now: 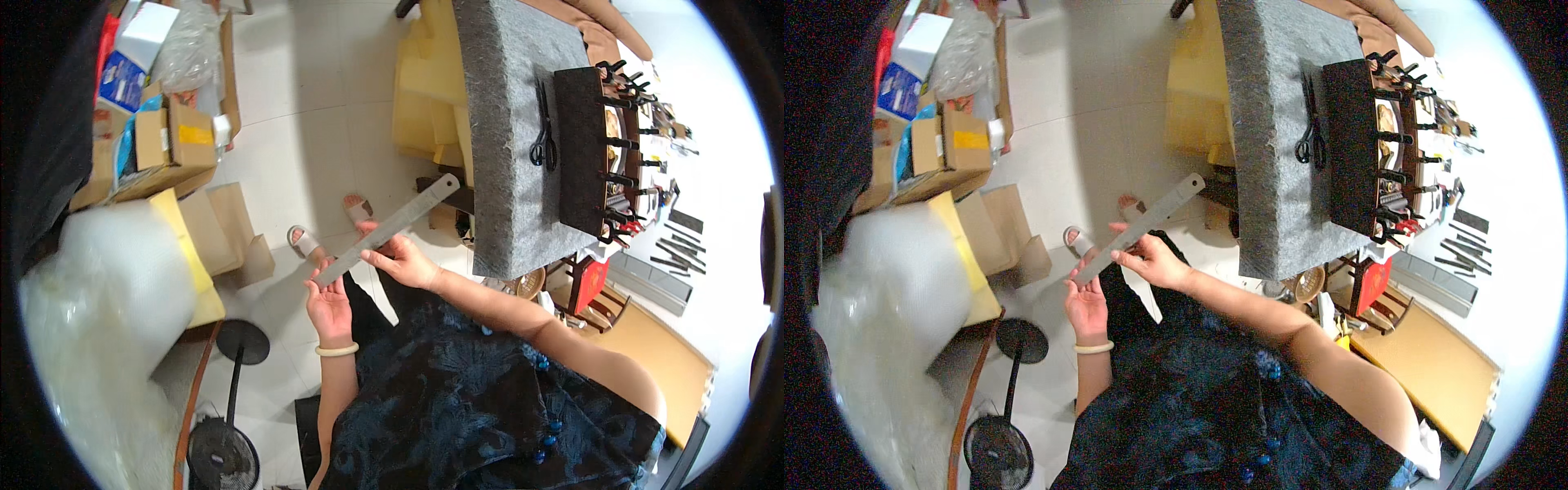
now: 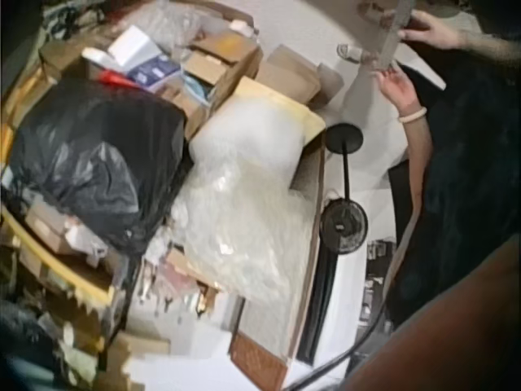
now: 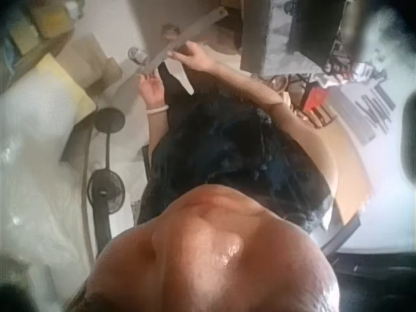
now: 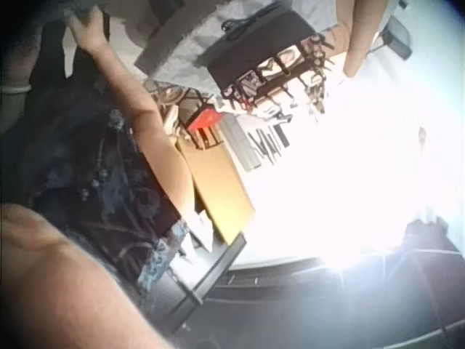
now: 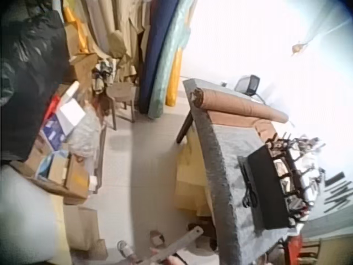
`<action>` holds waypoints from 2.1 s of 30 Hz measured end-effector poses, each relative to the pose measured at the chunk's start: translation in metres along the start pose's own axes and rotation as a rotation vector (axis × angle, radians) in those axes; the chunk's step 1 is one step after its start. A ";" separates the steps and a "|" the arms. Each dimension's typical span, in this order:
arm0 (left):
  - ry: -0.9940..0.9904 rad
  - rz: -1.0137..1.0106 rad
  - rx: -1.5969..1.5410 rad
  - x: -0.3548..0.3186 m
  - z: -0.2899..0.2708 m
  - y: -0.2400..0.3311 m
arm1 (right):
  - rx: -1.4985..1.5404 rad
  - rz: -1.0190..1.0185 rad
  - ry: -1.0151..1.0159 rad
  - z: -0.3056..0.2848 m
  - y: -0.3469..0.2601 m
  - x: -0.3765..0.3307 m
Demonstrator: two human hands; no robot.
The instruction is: The person measures a rectangular board clamped in a wooden frame using a metal ruler. They then retrieve a block of yellow foam, cut a piece from it with scissors, and place the foam piece inside the frame on top of the board.
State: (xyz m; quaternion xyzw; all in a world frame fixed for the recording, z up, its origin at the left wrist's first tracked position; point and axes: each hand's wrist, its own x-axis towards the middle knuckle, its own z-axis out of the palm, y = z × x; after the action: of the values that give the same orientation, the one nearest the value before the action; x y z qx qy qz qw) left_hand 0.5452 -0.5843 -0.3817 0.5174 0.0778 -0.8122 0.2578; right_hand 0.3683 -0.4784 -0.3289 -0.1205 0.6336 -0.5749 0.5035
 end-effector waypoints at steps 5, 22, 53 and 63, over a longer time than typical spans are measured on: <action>-0.064 -0.205 0.039 0.066 -0.038 0.012 | 0.105 0.134 0.232 0.024 0.060 0.020; 0.014 -0.236 0.637 0.380 -0.063 -0.077 | -0.128 -0.058 1.191 -0.167 0.258 0.235; -1.146 0.038 1.015 0.384 0.388 -0.294 | 0.183 -0.825 1.318 -0.151 0.257 0.166; -1.447 0.018 0.972 0.421 0.334 -0.227 | 0.042 -0.962 1.130 -0.091 0.256 0.152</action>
State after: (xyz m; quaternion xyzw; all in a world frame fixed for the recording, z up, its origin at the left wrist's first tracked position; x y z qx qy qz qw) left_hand 0.0255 -0.6639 -0.6330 -0.0724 -0.4644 -0.8826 0.0008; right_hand 0.3360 -0.4551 -0.6383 -0.0609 0.6621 -0.7184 -0.2047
